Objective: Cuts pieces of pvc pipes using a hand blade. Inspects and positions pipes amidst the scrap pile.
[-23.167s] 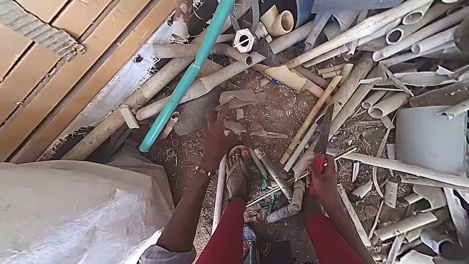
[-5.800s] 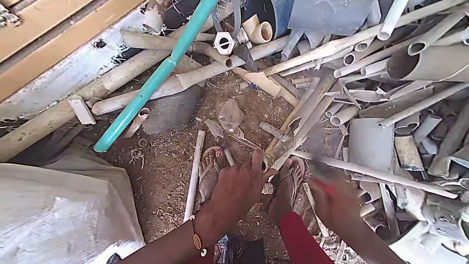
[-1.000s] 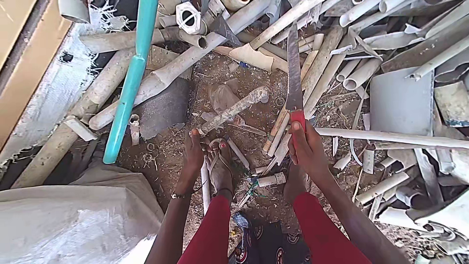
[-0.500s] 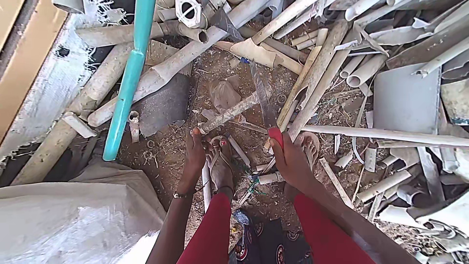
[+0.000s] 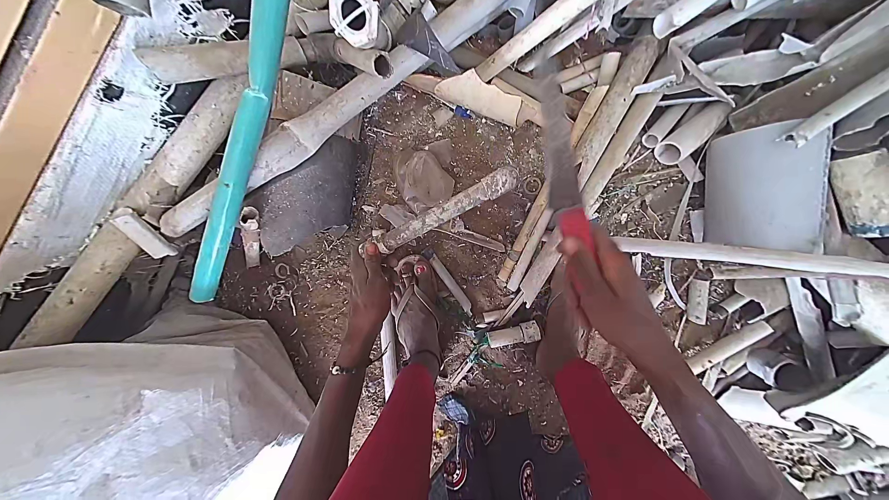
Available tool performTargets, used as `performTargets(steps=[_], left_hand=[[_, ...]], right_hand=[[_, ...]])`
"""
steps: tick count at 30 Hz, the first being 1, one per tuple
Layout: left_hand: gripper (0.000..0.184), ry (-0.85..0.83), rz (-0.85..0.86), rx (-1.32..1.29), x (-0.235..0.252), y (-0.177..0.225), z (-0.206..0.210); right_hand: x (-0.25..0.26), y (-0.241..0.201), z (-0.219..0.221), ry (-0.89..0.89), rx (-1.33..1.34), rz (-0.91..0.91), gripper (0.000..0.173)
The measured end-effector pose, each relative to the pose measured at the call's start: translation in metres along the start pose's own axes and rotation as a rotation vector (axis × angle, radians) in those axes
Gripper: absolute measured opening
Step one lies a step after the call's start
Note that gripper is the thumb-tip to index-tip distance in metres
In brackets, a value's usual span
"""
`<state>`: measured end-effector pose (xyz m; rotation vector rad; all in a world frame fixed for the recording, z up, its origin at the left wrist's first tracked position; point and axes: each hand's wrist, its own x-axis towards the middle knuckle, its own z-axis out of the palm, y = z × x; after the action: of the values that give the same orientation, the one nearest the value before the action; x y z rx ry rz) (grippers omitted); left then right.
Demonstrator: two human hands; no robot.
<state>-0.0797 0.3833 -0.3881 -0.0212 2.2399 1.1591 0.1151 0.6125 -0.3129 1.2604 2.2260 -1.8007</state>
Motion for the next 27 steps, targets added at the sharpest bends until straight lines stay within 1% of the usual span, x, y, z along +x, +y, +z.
performTargets(steps=[1, 2, 3, 5, 6, 7, 8, 10, 11, 12, 13, 15, 16, 17, 18, 20, 21, 22, 25, 27], left_hand=[[0.044, 0.006, 0.005, 0.0, 0.0, 0.001, 0.0], [0.044, 0.01, 0.011, 0.003, -0.001, 0.002, 0.001], [0.044, 0.014, 0.01, 0.002, -0.002, 0.004, 0.001], [0.044, 0.022, 0.008, -0.012, -0.001, 0.007, 0.003], [0.044, 0.022, 0.016, -0.009, 0.0, 0.007, 0.002], [0.043, 0.022, 0.029, -0.006, 0.002, 0.007, 0.001], [0.042, 0.02, 0.034, -0.004, 0.001, 0.005, 0.001], [0.041, 0.017, 0.046, -0.004, 0.0, 0.004, 0.002], [0.041, 0.018, 0.052, -0.003, -0.001, 0.003, 0.001], [0.042, 0.021, 0.052, 0.002, -0.001, 0.003, 0.001], [0.043, 0.016, 0.041, 0.005, -0.002, 0.003, 0.001], [0.044, 0.005, 0.021, 0.008, -0.002, 0.003, 0.001], [0.045, -0.003, 0.022, 0.017, -0.001, 0.002, 0.001], [0.045, -0.009, 0.028, 0.031, -0.001, 0.0, 0.0], [0.046, -0.013, 0.028, 0.036, -0.002, -0.002, 0.0], [0.048, -0.026, 0.006, 0.023, -0.004, -0.003, 0.0], [0.049, -0.031, 0.0, 0.025, -0.005, -0.002, -0.001], [0.049, -0.037, 0.002, 0.028, -0.005, -0.002, -0.001], [0.046, -0.043, 0.023, 0.007, -0.006, -0.004, -0.002], [0.045, -0.057, 0.011, -0.026, -0.007, -0.004, -0.002]], right_hand=[[0.002, 0.002, 0.002, 0.078, 0.042, -0.039, 0.036], [0.003, 0.005, 0.009, 0.112, 0.045, -0.063, 0.038], [0.003, 0.011, 0.018, 0.079, -0.003, -0.064, 0.04], [-0.004, 0.012, 0.034, -0.16, -0.168, -0.007, 0.043], [-0.008, 0.009, 0.039, -0.239, -0.209, 0.01, 0.042], [-0.011, 0.006, 0.04, -0.263, -0.197, 0.013, 0.04], [-0.013, 0.007, 0.038, -0.216, -0.135, -0.017, 0.04], [-0.008, 0.008, 0.032, -0.034, -0.027, -0.099, 0.037], [-0.003, 0.008, 0.031, 0.042, -0.033, -0.125, 0.035], [0.001, 0.008, 0.033, 0.065, -0.079, -0.125, 0.034], [0.001, 0.007, 0.036, 0.013, -0.15, -0.096, 0.036], [-0.005, 0.002, 0.04, -0.259, -0.282, -0.002, 0.042], [-0.008, 0.002, 0.043, -0.354, -0.3, -0.001, 0.042], [-0.01, 0.004, 0.044, -0.397, -0.267, -0.027, 0.042], [-0.012, 0.009, 0.044, -0.373, -0.219, -0.082, 0.043], [-0.007, 0.018, 0.043, -0.167, -0.19, -0.219, 0.043], [0.0, 0.021, 0.042, -0.071, -0.188, -0.238, 0.042], [0.007, 0.024, 0.039, -0.022, -0.166, -0.219, 0.041], [0.024, 0.026, 0.028, 0.005, -0.148, -0.121, 0.033], [0.029, 0.026, 0.026, 0.0, -0.201, -0.124, 0.033]])
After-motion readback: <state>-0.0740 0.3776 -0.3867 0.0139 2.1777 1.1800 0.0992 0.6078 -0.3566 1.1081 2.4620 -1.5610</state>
